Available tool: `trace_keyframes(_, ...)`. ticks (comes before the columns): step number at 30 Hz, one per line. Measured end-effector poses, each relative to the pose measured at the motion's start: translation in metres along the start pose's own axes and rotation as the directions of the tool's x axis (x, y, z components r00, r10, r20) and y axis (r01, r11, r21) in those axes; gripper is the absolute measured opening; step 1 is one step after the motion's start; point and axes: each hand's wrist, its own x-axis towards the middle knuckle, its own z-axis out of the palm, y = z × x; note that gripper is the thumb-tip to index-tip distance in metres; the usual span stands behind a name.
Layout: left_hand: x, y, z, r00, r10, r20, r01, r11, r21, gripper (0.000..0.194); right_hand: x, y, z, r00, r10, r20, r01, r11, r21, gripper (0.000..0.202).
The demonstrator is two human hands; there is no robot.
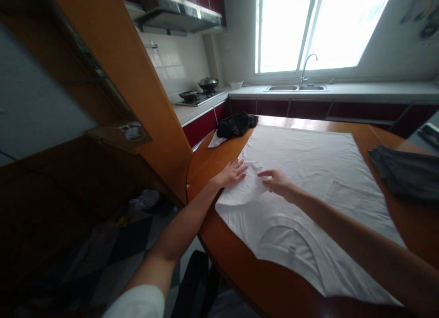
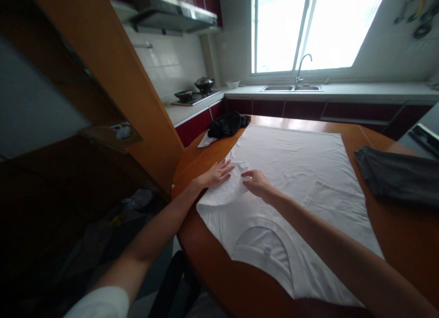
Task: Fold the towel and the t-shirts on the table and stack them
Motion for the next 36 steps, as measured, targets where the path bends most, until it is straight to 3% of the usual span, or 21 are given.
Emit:
trace_keyframes(4, 0.0, -0.003, -0.006, 1.0, -0.025, 0.004, 0.025, 1.0, -0.01, 0.054, -0.001, 0.016, 0.003, 0.997, 0.026, 0.076, -0.02, 0.996, -0.084, 0.05)
trace_keyframes(10, -0.015, 0.009, -0.024, 0.971, -0.058, -0.232, 0.028, 0.991, -0.129, 0.049, 0.004, 0.025, 0.001, 0.993, 0.032, 0.115, -0.021, 0.995, -0.097, 0.045)
trace_keyframes(17, -0.078, 0.045, -0.01, 0.997, 0.077, -0.006, -0.077, 0.997, 0.019, 0.05, 0.004, 0.033, -0.005, 0.991, -0.013, 0.136, 0.026, 0.995, -0.093, 0.027)
trace_keyframes(24, -0.109, 0.037, -0.01, 0.987, 0.045, 0.157, -0.06, 0.994, 0.091, 0.058, 0.002, 0.03, -0.001, 0.979, 0.007, 0.205, 0.011, 0.996, -0.085, 0.021)
trace_keyframes(28, -0.109, 0.027, -0.018, 0.98, 0.07, 0.188, -0.085, 0.994, 0.075, 0.062, -0.002, 0.03, 0.001, 0.957, 0.031, 0.288, 0.0, 0.994, -0.106, 0.022)
trace_keyframes(31, -0.096, 0.017, -0.033, 0.994, 0.06, 0.09, -0.06, 0.998, -0.006, 0.06, -0.008, 0.029, -0.004, 0.95, 0.055, 0.308, 0.005, 0.982, -0.19, 0.032)
trace_keyframes(34, -0.074, 0.016, -0.041, 0.993, 0.028, -0.116, -0.038, 0.996, -0.082, 0.058, -0.012, 0.023, -0.017, 0.983, -0.035, 0.179, 0.089, 0.949, -0.303, 0.039)
trace_keyframes(36, -0.063, 0.022, -0.037, 0.987, 0.049, -0.151, -0.063, 0.994, -0.088, 0.059, -0.015, 0.02, -0.031, 0.987, -0.148, 0.062, 0.16, 0.918, -0.364, 0.033)
